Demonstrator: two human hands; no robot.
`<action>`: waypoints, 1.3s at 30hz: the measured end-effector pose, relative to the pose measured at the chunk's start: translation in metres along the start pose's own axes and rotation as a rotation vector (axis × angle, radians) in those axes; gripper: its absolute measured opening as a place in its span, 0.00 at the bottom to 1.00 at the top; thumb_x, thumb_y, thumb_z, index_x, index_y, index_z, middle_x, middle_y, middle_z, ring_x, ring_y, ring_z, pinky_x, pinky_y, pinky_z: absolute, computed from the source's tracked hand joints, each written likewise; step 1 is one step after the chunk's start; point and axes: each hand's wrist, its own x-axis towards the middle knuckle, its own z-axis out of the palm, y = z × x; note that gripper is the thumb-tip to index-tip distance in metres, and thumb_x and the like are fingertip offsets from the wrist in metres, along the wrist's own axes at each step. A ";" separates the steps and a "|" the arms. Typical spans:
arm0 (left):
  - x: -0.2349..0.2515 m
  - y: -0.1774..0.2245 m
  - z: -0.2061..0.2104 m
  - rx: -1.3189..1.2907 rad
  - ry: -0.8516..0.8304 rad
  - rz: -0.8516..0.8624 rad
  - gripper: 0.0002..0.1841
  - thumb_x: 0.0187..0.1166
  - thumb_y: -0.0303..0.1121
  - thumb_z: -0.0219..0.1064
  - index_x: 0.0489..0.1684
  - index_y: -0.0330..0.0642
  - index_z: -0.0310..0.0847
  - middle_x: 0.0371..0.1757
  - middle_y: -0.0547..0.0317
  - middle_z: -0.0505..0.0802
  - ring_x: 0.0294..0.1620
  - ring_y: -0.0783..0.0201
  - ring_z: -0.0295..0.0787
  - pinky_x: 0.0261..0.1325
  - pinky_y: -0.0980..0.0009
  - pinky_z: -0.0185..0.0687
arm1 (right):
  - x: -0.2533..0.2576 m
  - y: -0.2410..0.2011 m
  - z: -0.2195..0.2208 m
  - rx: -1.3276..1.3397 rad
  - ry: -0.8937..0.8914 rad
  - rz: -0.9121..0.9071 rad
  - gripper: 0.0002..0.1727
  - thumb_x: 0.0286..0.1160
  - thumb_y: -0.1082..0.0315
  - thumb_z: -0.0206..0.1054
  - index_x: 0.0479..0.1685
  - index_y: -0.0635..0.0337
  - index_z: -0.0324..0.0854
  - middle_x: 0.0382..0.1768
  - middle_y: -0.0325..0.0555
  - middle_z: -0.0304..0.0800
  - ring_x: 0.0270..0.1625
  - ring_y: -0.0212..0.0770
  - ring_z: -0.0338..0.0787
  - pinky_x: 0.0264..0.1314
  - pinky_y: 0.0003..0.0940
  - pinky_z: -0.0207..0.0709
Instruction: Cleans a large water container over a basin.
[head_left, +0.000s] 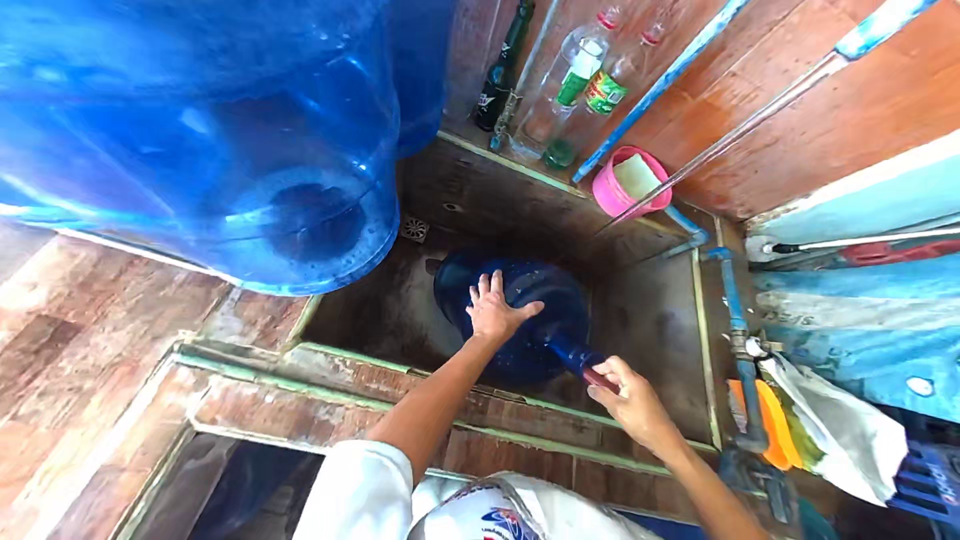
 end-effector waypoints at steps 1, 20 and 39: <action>-0.001 0.000 0.002 0.012 0.005 0.021 0.58 0.62 0.66 0.78 0.93 0.45 0.55 0.94 0.37 0.56 0.93 0.33 0.48 0.83 0.30 0.54 | -0.004 0.003 0.008 0.014 0.024 0.014 0.20 0.77 0.75 0.68 0.66 0.74 0.75 0.50 0.64 0.89 0.48 0.50 0.90 0.54 0.46 0.82; -0.025 0.015 0.117 -1.228 -0.426 -0.644 0.26 0.88 0.46 0.60 0.74 0.34 0.70 0.63 0.40 0.84 0.60 0.50 0.82 0.62 0.50 0.79 | 0.016 0.021 0.034 0.089 -0.133 0.430 0.18 0.92 0.56 0.58 0.54 0.65 0.81 0.21 0.40 0.73 0.17 0.31 0.68 0.21 0.27 0.63; -0.018 0.023 0.088 -1.180 -0.302 -0.632 0.26 0.88 0.46 0.62 0.69 0.30 0.75 0.63 0.37 0.85 0.61 0.49 0.83 0.64 0.50 0.78 | 0.033 -0.050 0.039 -0.807 -0.337 0.322 0.26 0.86 0.66 0.57 0.81 0.65 0.62 0.56 0.66 0.90 0.65 0.65 0.90 0.67 0.59 0.78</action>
